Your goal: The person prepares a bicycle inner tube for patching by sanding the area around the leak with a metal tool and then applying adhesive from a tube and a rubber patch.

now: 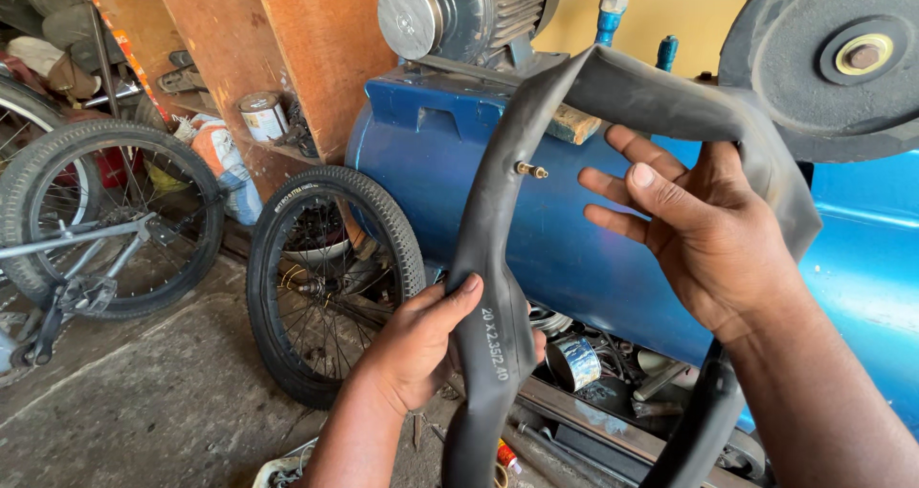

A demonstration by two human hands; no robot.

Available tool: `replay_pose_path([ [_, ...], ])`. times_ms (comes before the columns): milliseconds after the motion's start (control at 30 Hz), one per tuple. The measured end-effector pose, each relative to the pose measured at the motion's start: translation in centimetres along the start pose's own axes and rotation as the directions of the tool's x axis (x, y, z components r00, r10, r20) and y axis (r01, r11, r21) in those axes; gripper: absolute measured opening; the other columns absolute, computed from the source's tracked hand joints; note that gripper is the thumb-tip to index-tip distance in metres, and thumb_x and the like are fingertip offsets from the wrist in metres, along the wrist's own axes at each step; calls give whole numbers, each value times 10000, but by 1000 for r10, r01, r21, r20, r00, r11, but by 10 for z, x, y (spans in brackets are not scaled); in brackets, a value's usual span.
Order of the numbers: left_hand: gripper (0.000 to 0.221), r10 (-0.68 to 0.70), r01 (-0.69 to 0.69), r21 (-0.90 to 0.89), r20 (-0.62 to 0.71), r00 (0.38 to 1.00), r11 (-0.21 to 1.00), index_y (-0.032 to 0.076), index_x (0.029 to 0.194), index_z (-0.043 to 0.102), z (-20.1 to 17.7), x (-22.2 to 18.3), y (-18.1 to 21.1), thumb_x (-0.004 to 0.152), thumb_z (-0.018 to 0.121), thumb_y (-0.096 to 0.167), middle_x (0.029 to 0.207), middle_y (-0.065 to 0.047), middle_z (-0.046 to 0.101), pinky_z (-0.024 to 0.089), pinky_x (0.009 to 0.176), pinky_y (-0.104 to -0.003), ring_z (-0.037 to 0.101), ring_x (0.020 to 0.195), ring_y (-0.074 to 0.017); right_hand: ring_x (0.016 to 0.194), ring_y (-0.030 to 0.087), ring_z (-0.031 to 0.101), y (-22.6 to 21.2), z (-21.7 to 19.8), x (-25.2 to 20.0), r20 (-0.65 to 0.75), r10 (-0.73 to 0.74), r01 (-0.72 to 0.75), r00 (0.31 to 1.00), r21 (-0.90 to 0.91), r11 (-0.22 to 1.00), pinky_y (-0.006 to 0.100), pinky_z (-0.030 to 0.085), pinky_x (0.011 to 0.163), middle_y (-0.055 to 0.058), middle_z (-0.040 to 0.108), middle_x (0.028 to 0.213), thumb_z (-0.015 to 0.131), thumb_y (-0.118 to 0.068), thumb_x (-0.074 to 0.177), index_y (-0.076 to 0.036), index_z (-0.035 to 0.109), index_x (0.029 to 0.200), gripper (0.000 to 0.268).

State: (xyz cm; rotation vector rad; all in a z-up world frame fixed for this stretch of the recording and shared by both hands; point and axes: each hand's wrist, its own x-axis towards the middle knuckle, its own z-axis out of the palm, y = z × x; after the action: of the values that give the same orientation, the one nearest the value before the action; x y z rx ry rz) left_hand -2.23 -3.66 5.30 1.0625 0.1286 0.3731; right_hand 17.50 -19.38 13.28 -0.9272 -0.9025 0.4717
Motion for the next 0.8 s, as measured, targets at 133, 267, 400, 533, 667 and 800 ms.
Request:
replay_pose_path([
  [133,454,0,1,-20,70,998,1000,-67,1162,607,4,-2,6,1007,555,357,978,-233,723,635,817,-484,767,900,-367,1233,358,655,-4,1,-2,-13,-28,27,1000,-64,998,499,578,938,208,491,1565,590,-74,955,-122,229,1566,711],
  [267,457,12,-11,11,-16,1000,1000,-24,1198,600,10,-1,7,994,556,383,1004,-247,734,613,835,-483,758,909,-347,1231,365,672,-1,5,-3,-41,-3,-1,999,-90,996,490,593,942,212,527,1556,601,-78,952,-31,241,1502,660],
  [400,494,167,-167,-49,0,986,985,-32,1215,581,19,5,6,1003,557,414,1040,-257,732,601,910,-483,750,964,-357,1175,353,698,12,17,-7,-37,46,-51,998,-122,991,459,599,920,218,558,1487,624,-65,899,-21,225,1480,707],
  [533,533,202,-207,-162,-50,978,965,-19,1207,594,20,8,10,988,538,463,1049,-243,745,588,900,-486,748,983,-339,1157,327,683,18,23,-11,29,53,-48,998,-154,987,438,577,899,224,559,1472,644,-71,895,-77,229,1516,747],
  [667,524,183,-190,-208,-55,982,959,-14,1153,590,8,7,12,942,615,465,983,-216,741,621,893,-514,750,936,-339,1161,311,672,16,16,-6,-49,27,-33,998,-113,993,469,579,902,157,565,1461,616,-128,921,-84,326,1477,628],
  [800,464,138,-95,162,-280,950,982,-16,1132,629,-13,9,21,858,744,340,928,-182,746,639,803,-452,759,847,-293,1205,276,646,-4,-2,0,-169,-42,29,985,-78,997,500,553,934,67,500,1361,532,-218,1018,-94,469,1437,441],
])
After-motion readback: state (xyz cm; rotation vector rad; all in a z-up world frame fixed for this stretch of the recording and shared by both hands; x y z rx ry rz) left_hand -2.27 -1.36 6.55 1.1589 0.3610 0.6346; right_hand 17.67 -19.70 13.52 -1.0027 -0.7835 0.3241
